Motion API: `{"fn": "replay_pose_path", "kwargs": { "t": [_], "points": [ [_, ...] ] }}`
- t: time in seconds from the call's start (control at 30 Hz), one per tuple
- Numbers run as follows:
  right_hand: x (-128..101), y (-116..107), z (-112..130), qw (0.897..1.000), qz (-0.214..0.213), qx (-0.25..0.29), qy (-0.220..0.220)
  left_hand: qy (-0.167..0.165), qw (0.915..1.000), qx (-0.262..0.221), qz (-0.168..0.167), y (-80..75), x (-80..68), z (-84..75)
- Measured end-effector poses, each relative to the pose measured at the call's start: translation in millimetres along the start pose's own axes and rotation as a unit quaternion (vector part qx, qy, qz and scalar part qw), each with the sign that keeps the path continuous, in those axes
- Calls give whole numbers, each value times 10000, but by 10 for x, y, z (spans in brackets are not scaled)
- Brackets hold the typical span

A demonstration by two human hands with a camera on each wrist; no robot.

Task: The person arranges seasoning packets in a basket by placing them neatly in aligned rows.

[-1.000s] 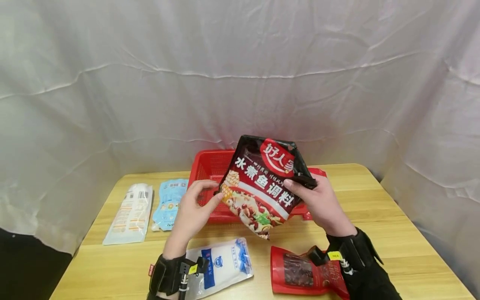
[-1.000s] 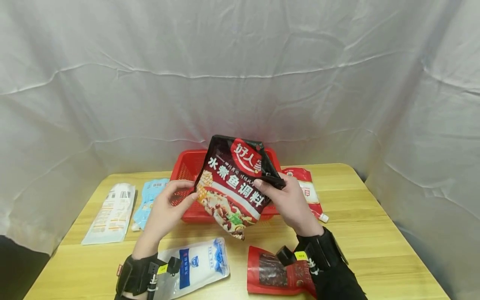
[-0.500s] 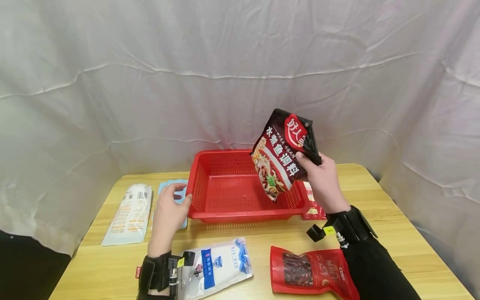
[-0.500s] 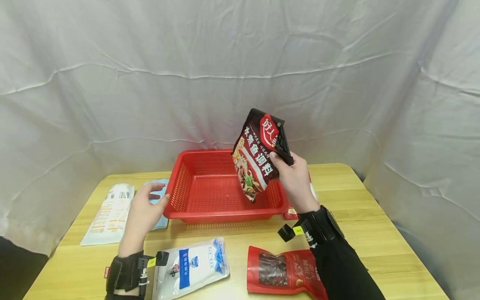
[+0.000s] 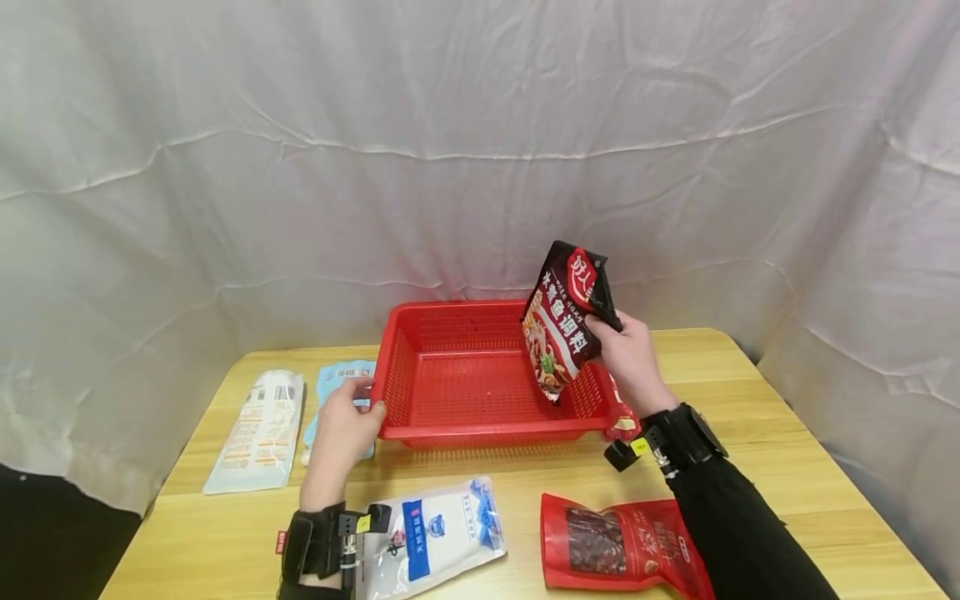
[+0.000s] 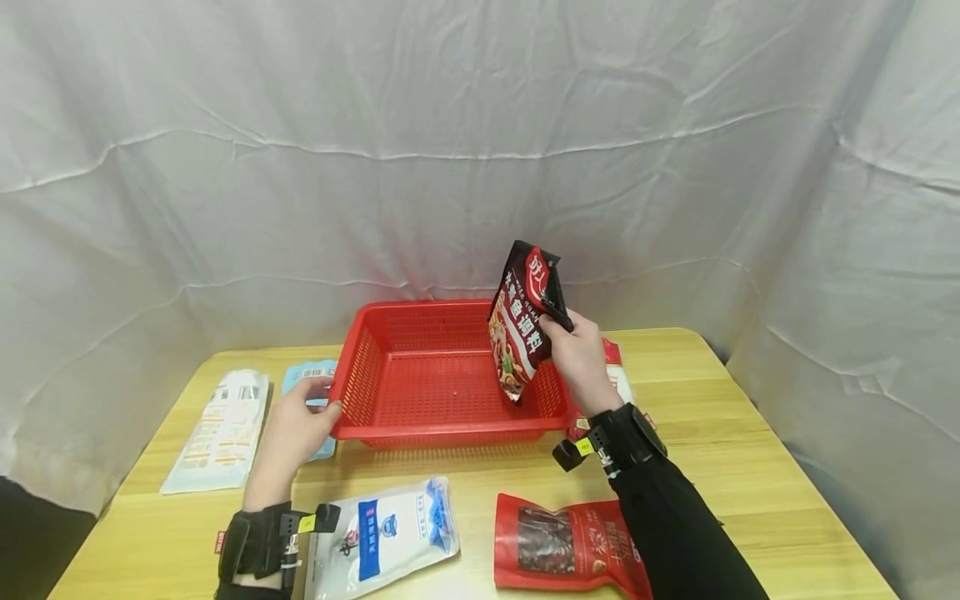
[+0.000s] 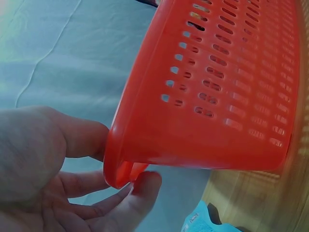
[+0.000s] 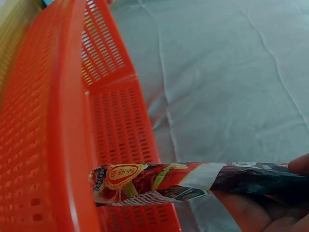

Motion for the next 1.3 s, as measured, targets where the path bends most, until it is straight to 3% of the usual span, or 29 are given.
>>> {"fn": "replay_pose_path", "kwargs": {
  "t": [0.27, 1.0, 1.3],
  "points": [
    [25, -4, -154, 9982, 262, -353, 417, -111, 9998, -111, 101, 23, -12, -2],
    [5, -131, -371, 9935, 353, -763, 765, -196, 9994, -242, 157, 36, -32, 4],
    [-34, -244, -370, 9953, 229, -836, 427, -193, 9994, -246, 153, 38, -32, -2]
  ]
}}
Point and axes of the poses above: each hand's wrist, its own x-axis towards the middle knuckle, its own y-axis out of the palm, z = x × y, the point moved 4 cm from there along x, towards the middle knuckle, and after that the axes turned 3 degrees about -z, right-handed, at the moved point
